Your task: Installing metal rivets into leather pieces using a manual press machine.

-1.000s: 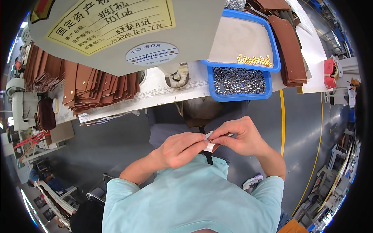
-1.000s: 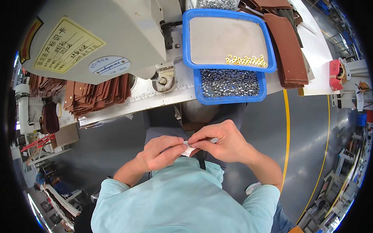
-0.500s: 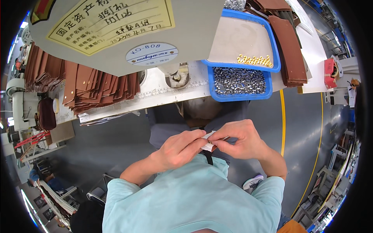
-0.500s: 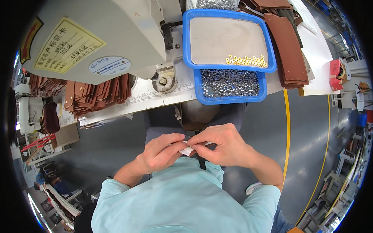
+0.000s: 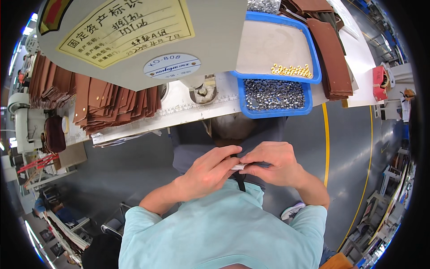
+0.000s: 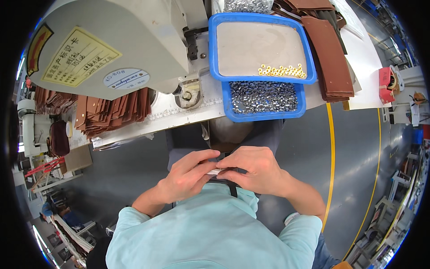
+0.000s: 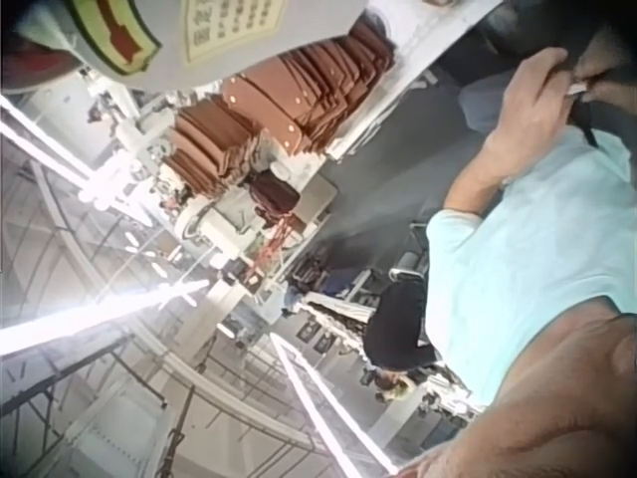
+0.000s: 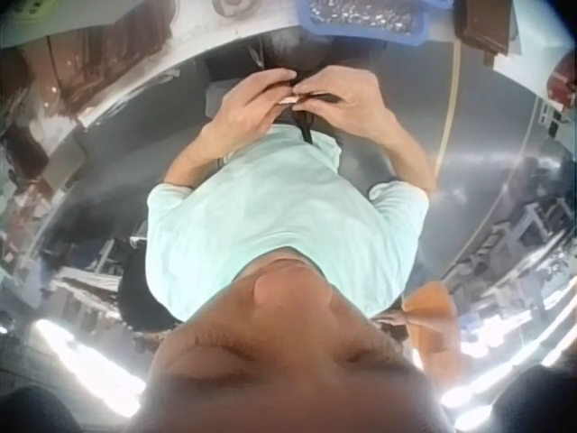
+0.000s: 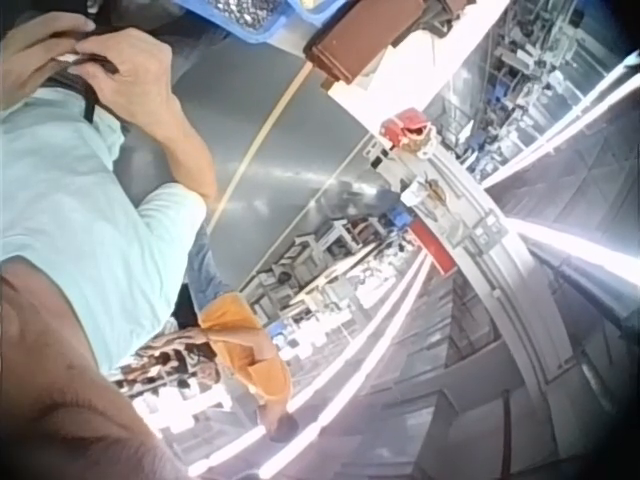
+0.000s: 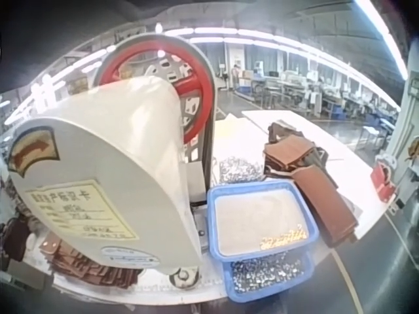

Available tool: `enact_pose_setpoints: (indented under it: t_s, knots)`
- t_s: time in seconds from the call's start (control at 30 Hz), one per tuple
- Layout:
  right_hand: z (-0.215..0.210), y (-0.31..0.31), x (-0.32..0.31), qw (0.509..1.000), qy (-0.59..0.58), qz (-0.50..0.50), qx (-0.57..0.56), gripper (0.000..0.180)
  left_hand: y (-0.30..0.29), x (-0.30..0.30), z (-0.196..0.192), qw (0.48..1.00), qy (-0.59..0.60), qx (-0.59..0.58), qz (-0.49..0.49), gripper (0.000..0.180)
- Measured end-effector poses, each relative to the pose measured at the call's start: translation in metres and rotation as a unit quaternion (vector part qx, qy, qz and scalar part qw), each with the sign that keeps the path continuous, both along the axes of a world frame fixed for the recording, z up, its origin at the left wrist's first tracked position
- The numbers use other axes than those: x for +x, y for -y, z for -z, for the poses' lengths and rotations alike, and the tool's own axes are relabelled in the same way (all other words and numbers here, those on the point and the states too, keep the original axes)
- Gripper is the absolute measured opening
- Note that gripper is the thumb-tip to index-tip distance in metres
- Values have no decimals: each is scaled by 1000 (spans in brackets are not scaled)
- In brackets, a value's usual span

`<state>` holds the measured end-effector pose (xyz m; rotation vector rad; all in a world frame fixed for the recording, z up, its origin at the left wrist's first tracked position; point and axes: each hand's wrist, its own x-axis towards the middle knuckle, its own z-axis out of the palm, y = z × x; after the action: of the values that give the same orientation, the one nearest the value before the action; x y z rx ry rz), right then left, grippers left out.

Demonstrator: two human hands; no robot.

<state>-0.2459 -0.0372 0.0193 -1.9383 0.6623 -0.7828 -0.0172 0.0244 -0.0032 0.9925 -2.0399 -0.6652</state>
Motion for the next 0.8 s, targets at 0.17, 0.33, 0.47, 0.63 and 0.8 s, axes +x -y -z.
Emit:
enact_pose_setpoints:
  t_s: [0.17, 0.33, 0.47, 0.63, 0.8]
  knots:
    - [8, -4, 4, 995, 9, 33, -97, 28, 3, -1, -12, 999, 19, 42, 3, 36]
    - [20, -9, 10, 983, 53, 51, -169, 34, 7, -8, -17, 997, 35, 65, -25, 43]
    - [27, -15, 13, 977, 84, 59, -190, 38, 11, -5, -14, 996, 78, 48, 1, 47]
    - [35, -19, 14, 971, 109, 82, -196, 32, 13, -8, -10, 999, 32, 35, 9, 40]
    - [17, -12, 9, 993, 29, 95, -64, 28, 19, -6, -9, 994, 8, 109, 4, 33]
